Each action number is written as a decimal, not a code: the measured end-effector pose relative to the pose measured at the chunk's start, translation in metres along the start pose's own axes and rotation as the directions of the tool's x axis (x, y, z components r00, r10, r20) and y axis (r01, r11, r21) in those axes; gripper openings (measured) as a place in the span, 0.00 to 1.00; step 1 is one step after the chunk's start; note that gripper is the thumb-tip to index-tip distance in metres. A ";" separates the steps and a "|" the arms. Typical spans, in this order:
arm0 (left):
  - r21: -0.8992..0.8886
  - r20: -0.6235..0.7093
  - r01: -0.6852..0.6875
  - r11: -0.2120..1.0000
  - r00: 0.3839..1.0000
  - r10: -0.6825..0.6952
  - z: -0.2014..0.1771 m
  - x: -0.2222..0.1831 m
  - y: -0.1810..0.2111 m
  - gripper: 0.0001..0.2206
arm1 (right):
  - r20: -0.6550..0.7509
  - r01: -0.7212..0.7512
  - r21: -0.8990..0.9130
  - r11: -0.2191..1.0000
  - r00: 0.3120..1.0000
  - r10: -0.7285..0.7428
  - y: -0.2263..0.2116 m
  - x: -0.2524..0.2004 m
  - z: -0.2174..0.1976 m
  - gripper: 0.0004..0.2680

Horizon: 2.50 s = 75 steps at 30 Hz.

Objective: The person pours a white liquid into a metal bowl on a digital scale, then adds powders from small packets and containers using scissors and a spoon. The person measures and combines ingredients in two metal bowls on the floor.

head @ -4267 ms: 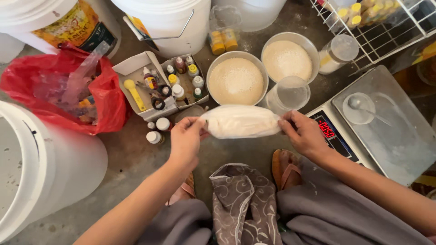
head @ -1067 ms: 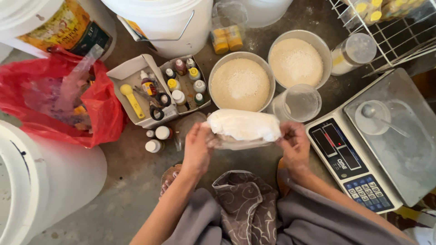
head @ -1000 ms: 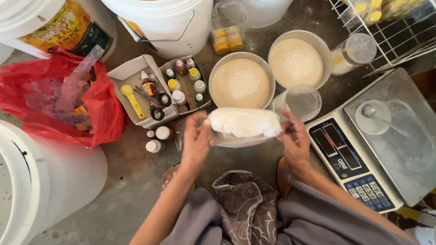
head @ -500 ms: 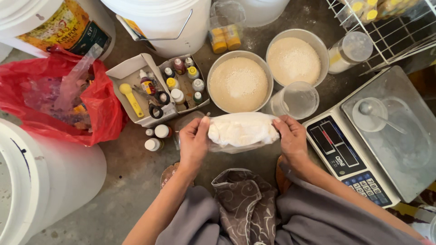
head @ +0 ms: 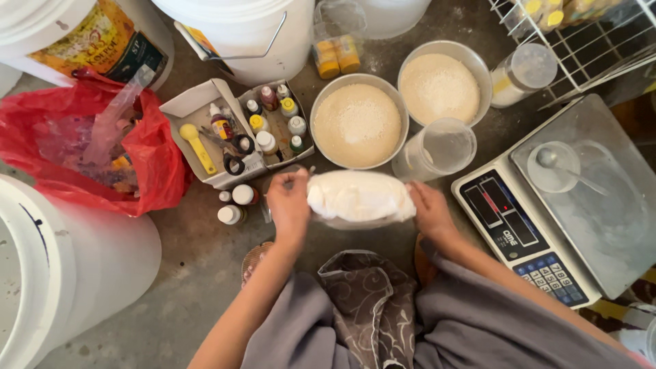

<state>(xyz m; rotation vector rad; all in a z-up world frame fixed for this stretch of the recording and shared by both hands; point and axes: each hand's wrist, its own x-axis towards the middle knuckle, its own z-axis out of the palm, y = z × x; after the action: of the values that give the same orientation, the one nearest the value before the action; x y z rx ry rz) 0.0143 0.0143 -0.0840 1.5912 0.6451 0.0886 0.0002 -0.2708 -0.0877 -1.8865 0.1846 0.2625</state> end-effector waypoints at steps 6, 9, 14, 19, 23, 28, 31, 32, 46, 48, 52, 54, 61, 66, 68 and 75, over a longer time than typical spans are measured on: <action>0.344 0.056 -0.253 0.904 0.967 0.250 -0.015 -0.011 0.015 0.11 | 0.183 0.618 -0.422 0.663 0.774 -0.606 -0.090 -0.025 -0.012 0.11; 0.403 0.105 -0.250 0.880 0.968 0.227 -0.023 -0.014 0.042 0.10 | 0.403 0.725 -0.557 0.406 0.663 -0.630 -0.133 -0.033 -0.001 0.13; 0.220 0.328 -0.793 0.567 0.608 0.723 -0.049 -0.032 0.083 0.08 | 0.499 0.699 -0.682 0.217 0.661 -0.560 -0.162 -0.038 0.010 0.12; 0.190 0.595 -0.913 0.361 0.400 0.697 -0.057 -0.038 0.103 0.12 | 0.561 0.736 -0.660 0.148 0.614 -0.555 -0.161 -0.029 0.007 0.06; 0.188 0.680 -0.954 0.234 0.298 0.670 -0.060 -0.037 0.111 0.08 | 0.535 0.818 -0.526 0.235 0.533 -0.655 -0.160 -0.021 -0.003 0.04; 0.202 0.747 -0.979 0.006 0.158 0.646 -0.056 -0.036 0.115 0.09 | 0.545 0.870 -0.425 0.250 0.466 -0.697 -0.166 -0.017 -0.009 0.03; 0.184 0.784 -0.979 -0.085 0.095 0.613 -0.054 -0.032 0.113 0.09 | 0.709 0.753 -0.578 0.315 0.654 -0.264 -0.189 -0.002 -0.012 0.08; 0.187 0.796 -0.981 -0.042 0.126 0.593 -0.054 -0.029 0.112 0.08 | 0.712 0.704 -0.619 0.347 0.690 -0.130 -0.203 0.007 -0.011 0.07; 0.225 0.594 -0.959 0.173 0.275 0.756 -0.066 -0.016 0.084 0.09 | 0.792 0.787 -0.610 -0.092 0.608 -0.051 -0.218 0.129 0.286 0.08; 0.198 0.660 -0.946 0.256 0.321 0.679 -0.068 -0.016 0.083 0.07 | 0.757 0.753 -0.654 -0.076 0.652 -0.053 -0.225 0.135 0.273 0.08; 0.184 0.761 -0.945 0.271 0.311 0.569 -0.067 -0.008 0.094 0.07 | 0.718 0.706 -0.694 0.145 0.694 0.057 -0.262 0.159 0.189 0.13; 0.162 0.760 -0.931 0.328 0.330 0.560 -0.066 -0.006 0.103 0.07 | 0.779 0.795 -0.520 0.313 0.591 -0.206 -0.273 0.157 0.116 0.12; -0.041 0.839 -0.993 0.114 0.028 0.544 0.008 -0.021 0.128 0.17 | 0.436 0.167 -0.381 0.909 0.900 0.017 -0.225 0.068 -0.087 0.05; -0.064 0.895 -0.998 0.014 -0.051 0.443 0.079 -0.033 0.124 0.09 | 0.345 0.048 -0.120 0.992 0.939 -0.004 -0.162 0.041 -0.151 0.08; -0.104 0.893 -0.993 0.060 -0.066 0.445 0.084 -0.034 0.123 0.07 | 0.334 0.041 -0.093 0.995 0.943 -0.008 -0.145 0.037 -0.173 0.08; -0.185 0.896 -0.917 0.352 -0.010 0.443 0.072 -0.037 0.133 0.07 | 0.288 -0.009 -0.184 0.983 0.956 0.063 -0.127 0.033 -0.161 0.15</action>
<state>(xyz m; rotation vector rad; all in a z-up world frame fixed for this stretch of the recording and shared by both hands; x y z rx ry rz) 0.0606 -0.0645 0.0420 2.0083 -1.2347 -0.1286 0.0791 -0.3818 0.0686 -1.9988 -0.0073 0.5968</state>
